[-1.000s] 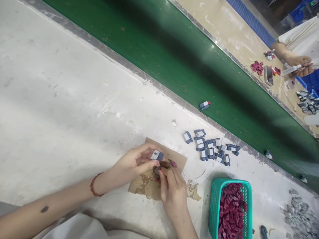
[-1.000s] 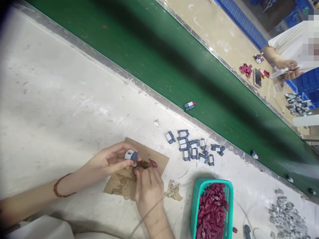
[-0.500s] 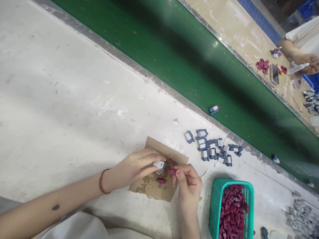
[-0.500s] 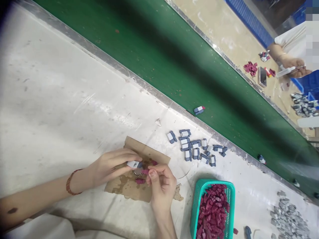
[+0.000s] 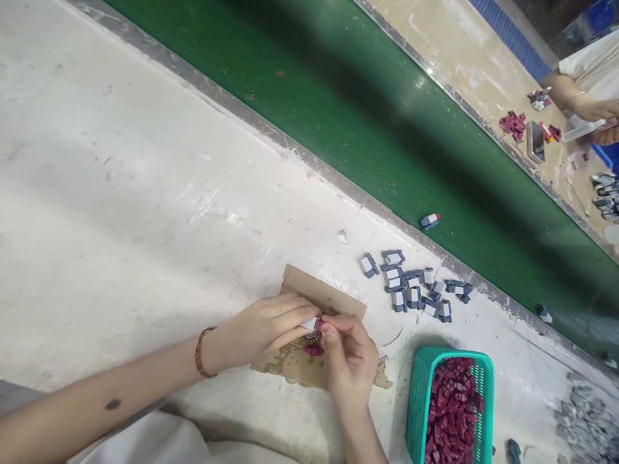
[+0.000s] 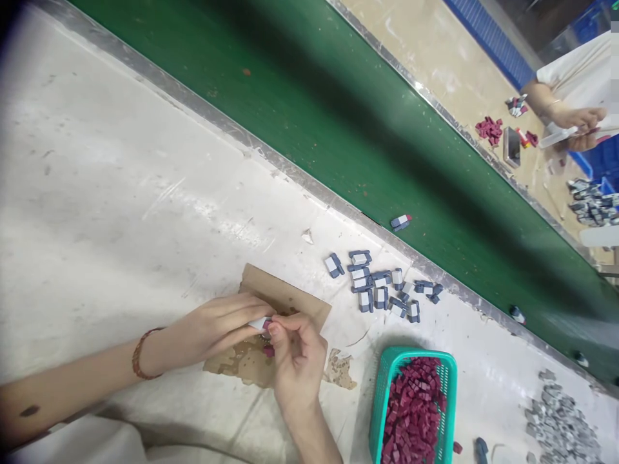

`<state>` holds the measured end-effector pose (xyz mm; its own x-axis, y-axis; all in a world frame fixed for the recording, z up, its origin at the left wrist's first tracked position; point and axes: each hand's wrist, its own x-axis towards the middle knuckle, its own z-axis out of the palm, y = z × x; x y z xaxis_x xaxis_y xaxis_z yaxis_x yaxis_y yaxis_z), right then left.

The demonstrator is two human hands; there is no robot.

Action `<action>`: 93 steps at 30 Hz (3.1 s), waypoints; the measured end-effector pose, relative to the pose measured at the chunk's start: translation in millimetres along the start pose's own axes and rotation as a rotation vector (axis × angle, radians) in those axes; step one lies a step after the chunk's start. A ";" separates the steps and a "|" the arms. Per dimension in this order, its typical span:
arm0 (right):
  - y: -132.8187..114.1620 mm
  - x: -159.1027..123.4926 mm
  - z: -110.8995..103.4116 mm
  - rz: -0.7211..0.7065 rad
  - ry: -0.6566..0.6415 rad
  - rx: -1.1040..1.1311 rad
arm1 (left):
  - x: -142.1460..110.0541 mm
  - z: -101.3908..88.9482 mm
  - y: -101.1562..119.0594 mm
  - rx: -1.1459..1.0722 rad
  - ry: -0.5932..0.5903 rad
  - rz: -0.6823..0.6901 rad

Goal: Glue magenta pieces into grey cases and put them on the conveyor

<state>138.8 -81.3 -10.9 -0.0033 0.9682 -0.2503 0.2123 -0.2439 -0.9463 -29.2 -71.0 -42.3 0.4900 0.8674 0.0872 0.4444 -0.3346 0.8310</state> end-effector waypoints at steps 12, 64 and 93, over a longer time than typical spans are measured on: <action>-0.7 2.5 -15.3 -0.513 -0.147 -0.587 | -2.7 -3.9 11.3 -0.101 -0.078 -0.022; 6.6 -41.0 -127.8 -0.023 0.486 0.252 | 124.2 -3.8 -9.5 0.439 -0.261 0.282; 14.7 -9.3 -11.9 -0.647 -0.208 -0.826 | 26.6 -31.5 9.3 -0.768 0.119 -0.671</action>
<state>153.6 -93.2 -20.1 -0.5026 0.8521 0.1458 0.7064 0.5020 -0.4990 -35.7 -39.5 -14.9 0.2210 0.8337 -0.5061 -0.0215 0.5230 0.8521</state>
